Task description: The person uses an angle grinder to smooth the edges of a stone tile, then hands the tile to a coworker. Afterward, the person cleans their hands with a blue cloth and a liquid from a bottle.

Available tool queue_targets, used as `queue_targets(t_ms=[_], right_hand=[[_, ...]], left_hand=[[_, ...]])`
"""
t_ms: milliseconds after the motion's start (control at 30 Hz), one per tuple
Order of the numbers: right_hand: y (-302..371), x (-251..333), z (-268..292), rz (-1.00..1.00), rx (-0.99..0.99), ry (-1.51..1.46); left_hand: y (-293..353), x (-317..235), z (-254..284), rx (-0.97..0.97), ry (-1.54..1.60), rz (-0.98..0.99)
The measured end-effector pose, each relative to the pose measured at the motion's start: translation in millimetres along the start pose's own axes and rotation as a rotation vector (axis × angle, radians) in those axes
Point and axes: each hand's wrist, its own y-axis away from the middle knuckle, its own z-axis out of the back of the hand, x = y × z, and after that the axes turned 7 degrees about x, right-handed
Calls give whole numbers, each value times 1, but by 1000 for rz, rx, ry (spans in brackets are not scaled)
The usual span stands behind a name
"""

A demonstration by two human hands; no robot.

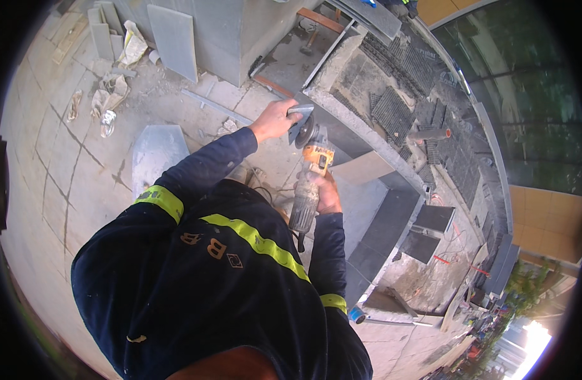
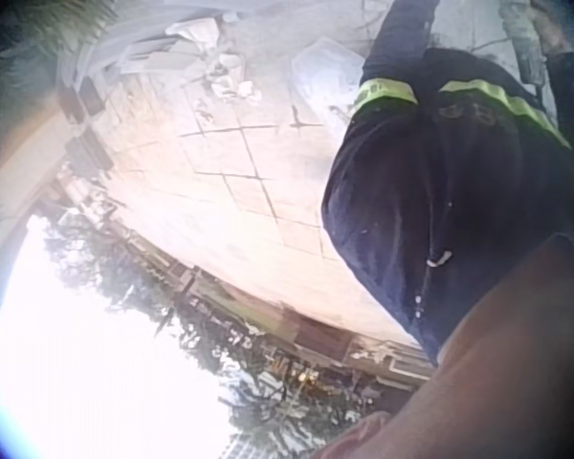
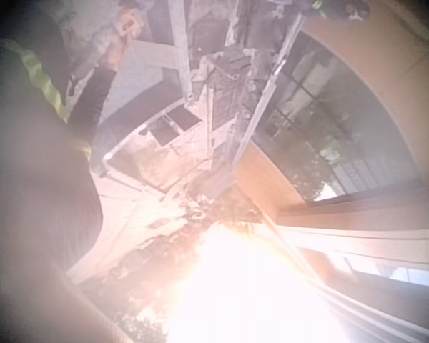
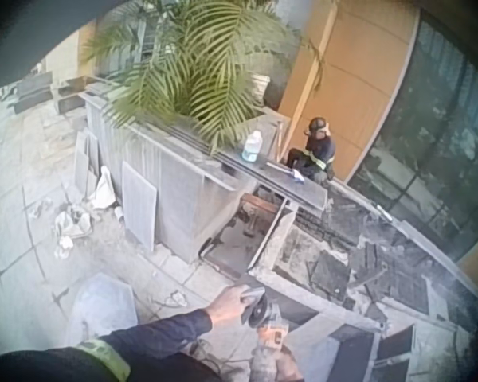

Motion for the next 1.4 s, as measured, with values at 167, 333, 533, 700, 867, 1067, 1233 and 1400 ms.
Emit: queue_targets(t_ms=[167,333,533,700,867,1067,1233,1400], right_hand=[[2,0,-4,15,-16,-4],[3,1,0,21,2,2],[12,1,-4,25,-13,49],[16,6,-2,25,-37,73],[24,4,-4,5,-25,97],[29,-2,-5,-18,-40,108],[32,-6,-3,-23,-35,135],[35,-8,-3,-21,-68,198]], left_hand=[[3,4,-2,7,11,-37],[5,-3,1,10,24,-6],[5,-3,1,15,7,-52],[9,3,-6,12,-25,-57],[0,-2,1,28,1,-17],[0,-4,2,37,20,-35],[-1,-3,1,-7,-6,-104],[-3,-4,1,-8,25,-107]])
